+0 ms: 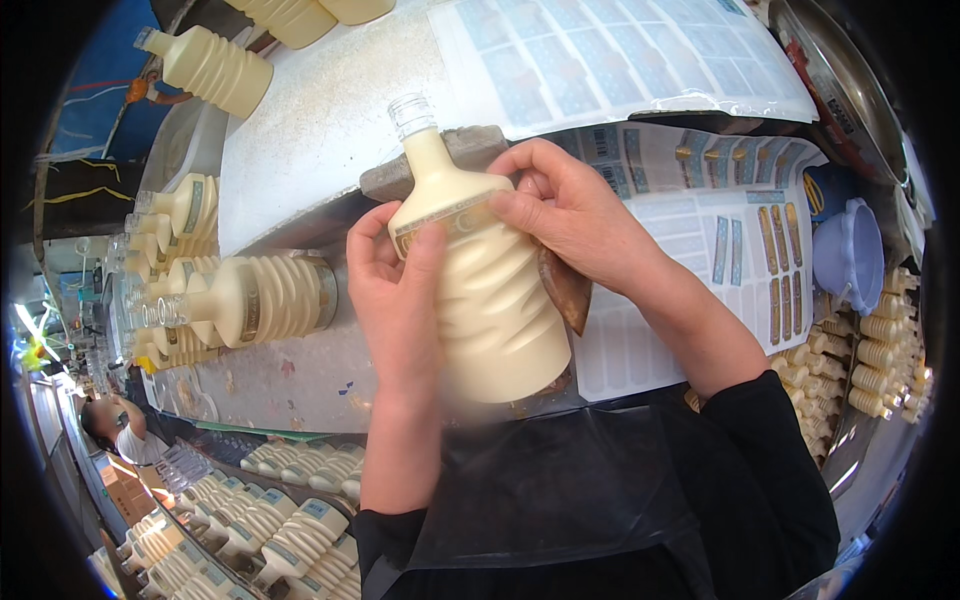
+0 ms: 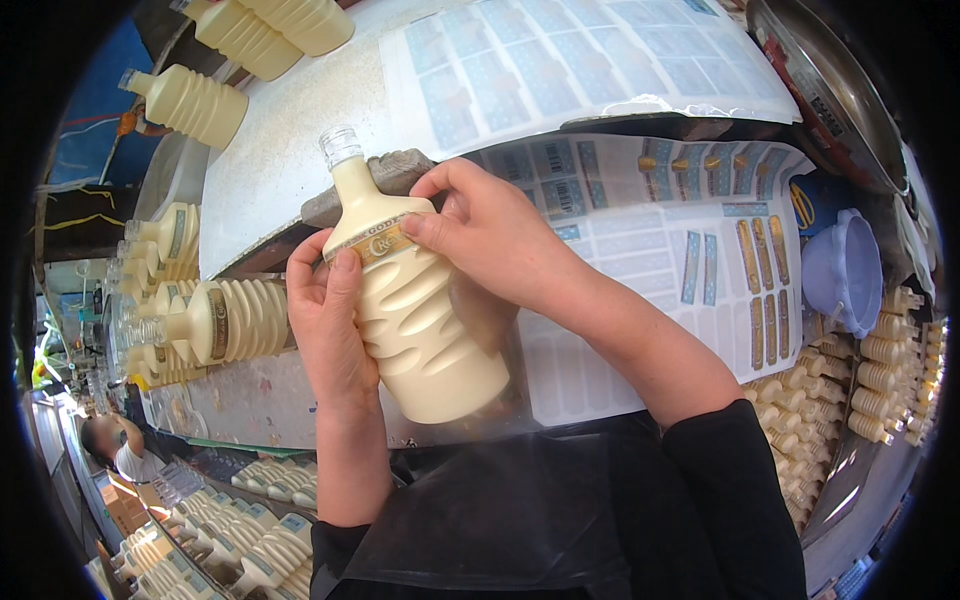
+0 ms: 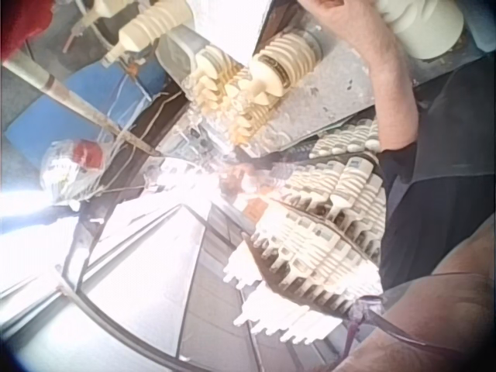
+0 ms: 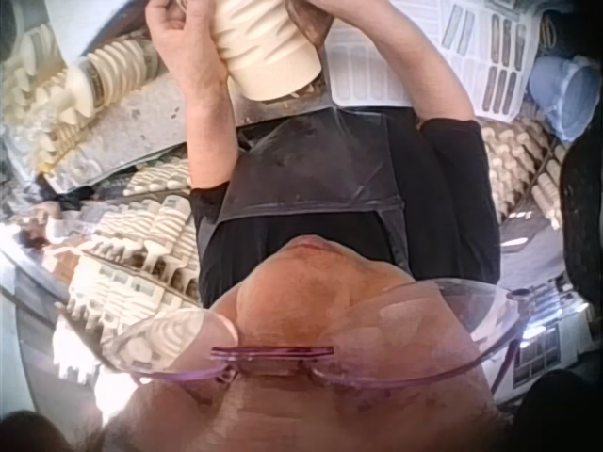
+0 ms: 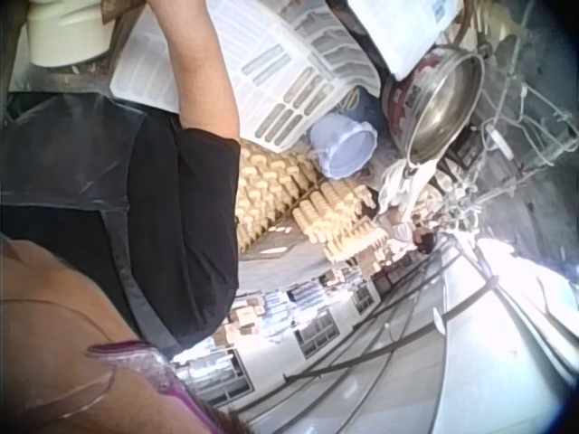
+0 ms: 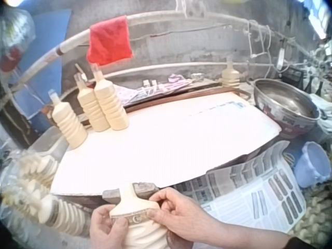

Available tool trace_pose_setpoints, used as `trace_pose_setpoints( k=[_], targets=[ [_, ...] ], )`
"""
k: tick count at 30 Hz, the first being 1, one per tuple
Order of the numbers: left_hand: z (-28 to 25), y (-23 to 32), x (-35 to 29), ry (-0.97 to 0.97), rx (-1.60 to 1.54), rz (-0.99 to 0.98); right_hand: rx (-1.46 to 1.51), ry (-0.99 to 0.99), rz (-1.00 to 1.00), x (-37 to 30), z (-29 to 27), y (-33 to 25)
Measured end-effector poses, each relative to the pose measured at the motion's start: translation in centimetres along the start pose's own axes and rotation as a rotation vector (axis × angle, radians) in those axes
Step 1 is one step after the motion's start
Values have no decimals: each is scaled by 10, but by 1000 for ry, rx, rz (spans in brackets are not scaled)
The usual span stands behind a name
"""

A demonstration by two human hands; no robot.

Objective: The person applies rectangular labels to the necks of cream-colored plastic bottles. They pick up each bottle, place a label on the neck, smooth it down, and set the bottle aside. The process is repeated for multiple bottles.

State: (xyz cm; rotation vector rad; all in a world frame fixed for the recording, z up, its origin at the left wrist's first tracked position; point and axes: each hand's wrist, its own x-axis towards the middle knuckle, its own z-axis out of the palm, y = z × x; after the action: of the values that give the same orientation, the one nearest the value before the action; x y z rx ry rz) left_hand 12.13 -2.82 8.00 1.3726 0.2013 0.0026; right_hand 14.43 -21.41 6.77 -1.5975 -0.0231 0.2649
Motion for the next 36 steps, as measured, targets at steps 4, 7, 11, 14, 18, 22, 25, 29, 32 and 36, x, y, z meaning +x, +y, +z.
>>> trace_pose_setpoints(
  k=[4, 7, 11, 14, 18, 22, 25, 29, 32, 36],
  targets=[
    [1, 0, 0, -3, -8, -2, 22, 0, 11, -1, 0, -2],
    [0, 0, 1, -8, -4, -5, 34, -5, 9, -1, 0, -3],
    [0, -1, 1, -7, -13, -17, 8, 8, 3, -1, -1, -2],
    [-1, -3, 1, -13, -21, -14, 26, 14, -23, -1, 0, -2],
    [4, -5, 1, 77, 114, 159, 79, 19, -68, 0, -1, -3],
    [3, 0, 2, 52, 130, 114, 5, 23, -34, -1, 0, 0],
    [3, 0, 3, 43, 110, 95, -24, 32, -12, -1, 1, -1],
    [3, 2, 3, 38, 120, 78, -40, 38, -5, -1, 1, -3],
    [2, 0, 3, 35, 112, 85, -34, 33, -7, -1, 1, -2],
    [1, -2, 3, 38, 130, 90, -10, 16, 10, -1, 0, -2]
  ],
)
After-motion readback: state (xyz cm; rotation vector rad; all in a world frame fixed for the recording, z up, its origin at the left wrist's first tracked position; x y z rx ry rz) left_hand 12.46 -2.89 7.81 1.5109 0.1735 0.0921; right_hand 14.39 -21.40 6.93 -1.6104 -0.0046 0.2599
